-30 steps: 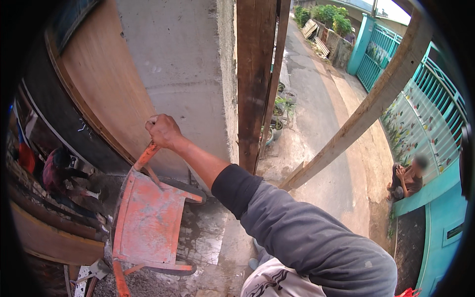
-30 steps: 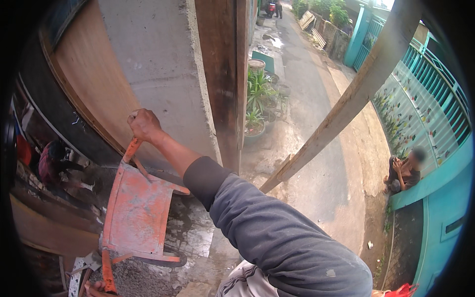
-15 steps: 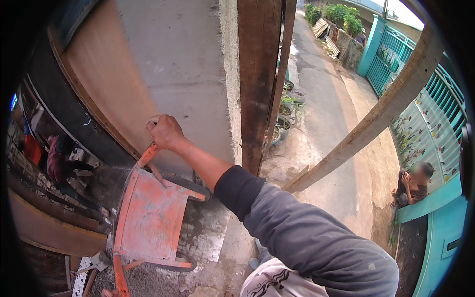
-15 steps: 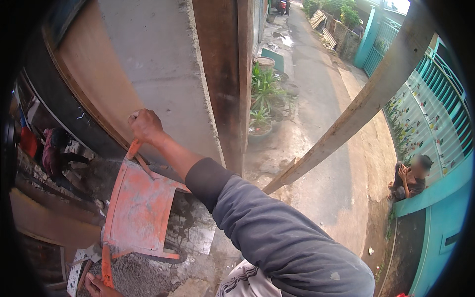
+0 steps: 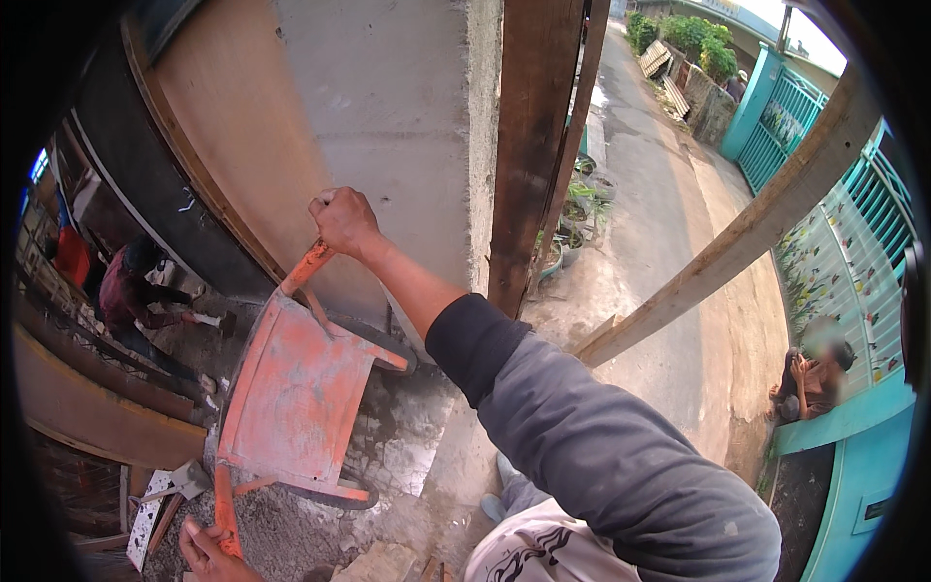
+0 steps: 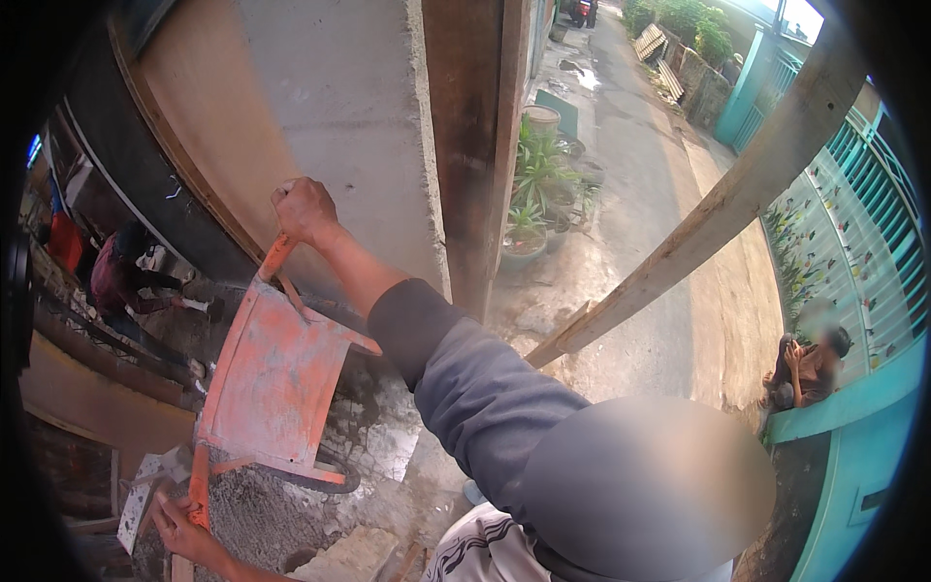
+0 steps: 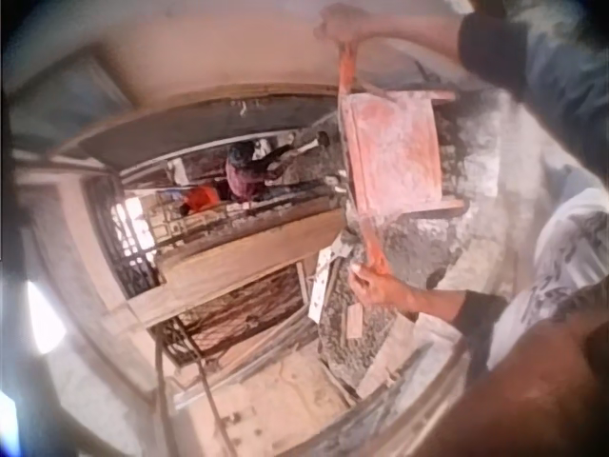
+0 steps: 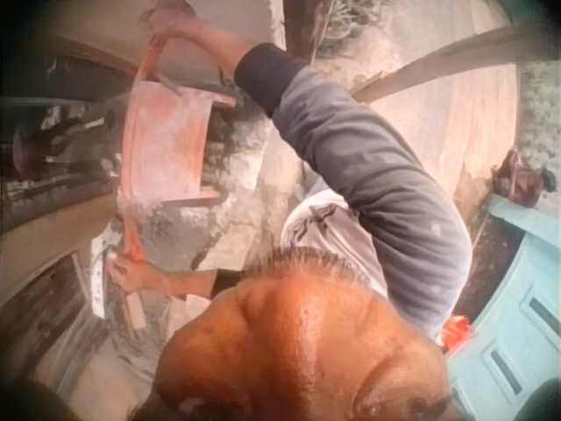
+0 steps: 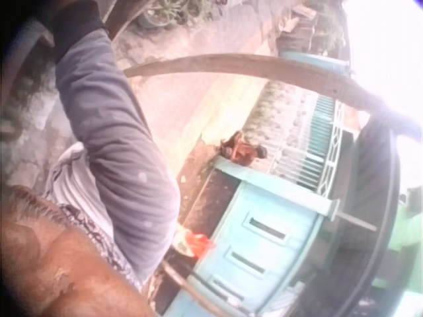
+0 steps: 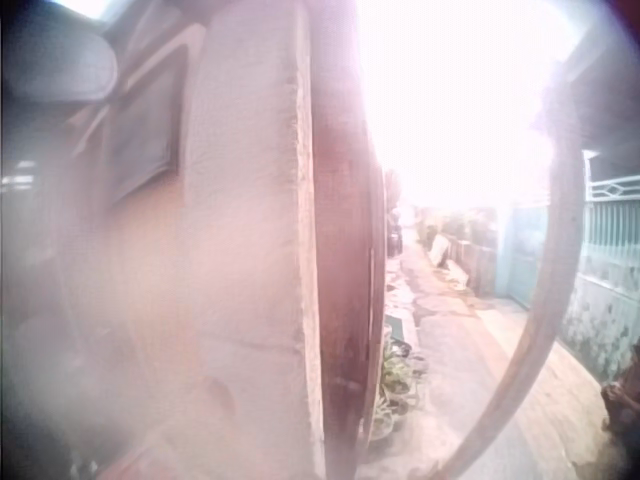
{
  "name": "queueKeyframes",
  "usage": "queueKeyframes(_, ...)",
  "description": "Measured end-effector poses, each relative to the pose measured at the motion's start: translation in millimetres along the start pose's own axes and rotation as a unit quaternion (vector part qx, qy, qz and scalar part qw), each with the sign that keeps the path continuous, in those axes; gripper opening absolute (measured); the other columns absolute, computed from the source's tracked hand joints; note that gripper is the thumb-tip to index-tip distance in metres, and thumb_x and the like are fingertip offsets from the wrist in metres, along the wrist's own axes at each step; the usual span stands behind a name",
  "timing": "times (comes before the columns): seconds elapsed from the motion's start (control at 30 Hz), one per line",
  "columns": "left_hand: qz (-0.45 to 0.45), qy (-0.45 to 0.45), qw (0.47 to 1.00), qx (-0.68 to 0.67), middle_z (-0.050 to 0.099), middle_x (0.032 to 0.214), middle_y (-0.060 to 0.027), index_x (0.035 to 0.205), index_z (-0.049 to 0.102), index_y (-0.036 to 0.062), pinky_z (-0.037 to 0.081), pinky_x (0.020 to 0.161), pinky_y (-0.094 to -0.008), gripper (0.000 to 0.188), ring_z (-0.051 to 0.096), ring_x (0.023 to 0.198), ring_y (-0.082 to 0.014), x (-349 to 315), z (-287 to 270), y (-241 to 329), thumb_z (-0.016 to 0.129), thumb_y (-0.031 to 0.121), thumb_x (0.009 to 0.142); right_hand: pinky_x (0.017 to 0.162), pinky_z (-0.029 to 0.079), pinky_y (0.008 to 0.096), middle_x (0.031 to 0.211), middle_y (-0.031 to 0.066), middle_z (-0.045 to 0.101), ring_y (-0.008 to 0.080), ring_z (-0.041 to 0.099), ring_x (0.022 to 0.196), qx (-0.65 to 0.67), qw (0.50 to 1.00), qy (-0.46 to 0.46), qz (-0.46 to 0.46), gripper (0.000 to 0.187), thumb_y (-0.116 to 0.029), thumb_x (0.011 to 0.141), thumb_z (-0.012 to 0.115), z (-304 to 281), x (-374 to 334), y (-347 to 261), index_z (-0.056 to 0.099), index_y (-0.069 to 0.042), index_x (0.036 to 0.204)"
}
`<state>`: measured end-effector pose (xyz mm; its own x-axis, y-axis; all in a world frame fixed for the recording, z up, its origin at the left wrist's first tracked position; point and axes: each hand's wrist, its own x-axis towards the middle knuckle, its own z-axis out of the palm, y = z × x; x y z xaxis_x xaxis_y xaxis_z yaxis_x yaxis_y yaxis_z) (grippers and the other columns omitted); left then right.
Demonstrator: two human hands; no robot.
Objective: The person walks through a narrow alley and pushes a wheelbarrow filled with wet concrete into a construction area. They repeatedly tilt the wheelbarrow to pour the concrete onto the ground while another worker shovels nearby.
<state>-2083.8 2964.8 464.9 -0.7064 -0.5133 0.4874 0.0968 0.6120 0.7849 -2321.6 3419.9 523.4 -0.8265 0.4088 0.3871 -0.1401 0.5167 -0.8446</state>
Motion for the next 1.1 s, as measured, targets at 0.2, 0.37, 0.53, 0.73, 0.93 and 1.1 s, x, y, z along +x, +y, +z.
queueKeyframes(0.2,0.016,0.025,0.996,-0.089,0.061,0.069,-0.0028,0.109,0.069,-0.0038,0.044,0.062,-0.0260,0.027,0.054,0.064,-0.0088,-7,-40,26,0.060,0.021,0.104,0.068,0.055,0.0399,0.068,0.0133,0.071,0.0262,0.070,0.066,0.051,0.998,-0.027,-0.026,0.033,-0.031,0.089,0.057,34,-12,-7,0.073,-0.002,0.084)
queueKeyframes(0.37,-0.004,0.022,0.978,-0.207,0.064,0.070,-0.0020,0.099,0.067,-0.0019,0.044,0.058,-0.0219,0.018,0.057,0.063,-0.0061,-11,-27,41,0.062,0.015,0.102,0.065,0.052,0.0303,0.078,0.0115,0.072,0.0180,0.068,0.066,0.048,0.999,-0.021,-0.016,0.032,-0.024,0.096,0.053,-12,-9,13,0.073,0.002,0.098)
queueKeyframes(0.53,-0.014,0.019,0.974,-0.225,0.064,0.069,-0.0027,0.098,0.067,-0.0022,0.045,0.056,-0.0220,0.018,0.058,0.060,-0.0065,-18,-30,49,0.062,0.015,0.102,0.068,0.052,0.0298,0.080,0.0105,0.072,0.0177,0.068,0.071,0.080,0.996,-0.039,0.001,0.032,-0.025,0.098,0.053,-23,-14,15,0.072,0.000,0.101)
queueKeyframes(0.73,-0.012,0.029,0.970,-0.242,0.065,0.070,-0.0033,0.097,0.067,-0.0023,0.042,0.053,-0.0212,0.019,0.056,0.059,-0.0055,-22,-25,48,0.063,0.015,0.102,0.070,0.053,0.0318,0.079,0.0128,0.073,0.0190,0.070,0.071,0.089,0.995,-0.033,0.015,0.033,-0.023,0.097,0.053,-29,-17,20,0.072,0.003,0.102)
queueKeyframes(0.93,-0.009,0.022,0.968,-0.252,0.065,0.070,-0.0039,0.098,0.067,-0.0019,0.042,0.052,-0.0212,0.019,0.057,0.059,-0.0057,-22,-25,49,0.063,0.016,0.102,0.070,0.053,0.0317,0.079,0.0128,0.073,0.0194,0.069,0.070,0.101,0.994,-0.034,0.019,0.033,-0.023,0.098,0.053,-30,-11,25,0.072,0.003,0.102)
queueKeyframes(1.1,-0.002,0.027,0.969,-0.244,0.065,0.069,-0.0037,0.098,0.067,-0.0016,0.042,0.051,-0.0208,0.018,0.057,0.059,-0.0055,-20,-28,51,0.063,0.016,0.102,0.069,0.053,0.0318,0.079,0.0128,0.072,0.0194,0.069,0.070,0.116,0.992,-0.041,0.019,0.032,-0.023,0.098,0.053,-29,-11,25,0.072,0.002,0.100)
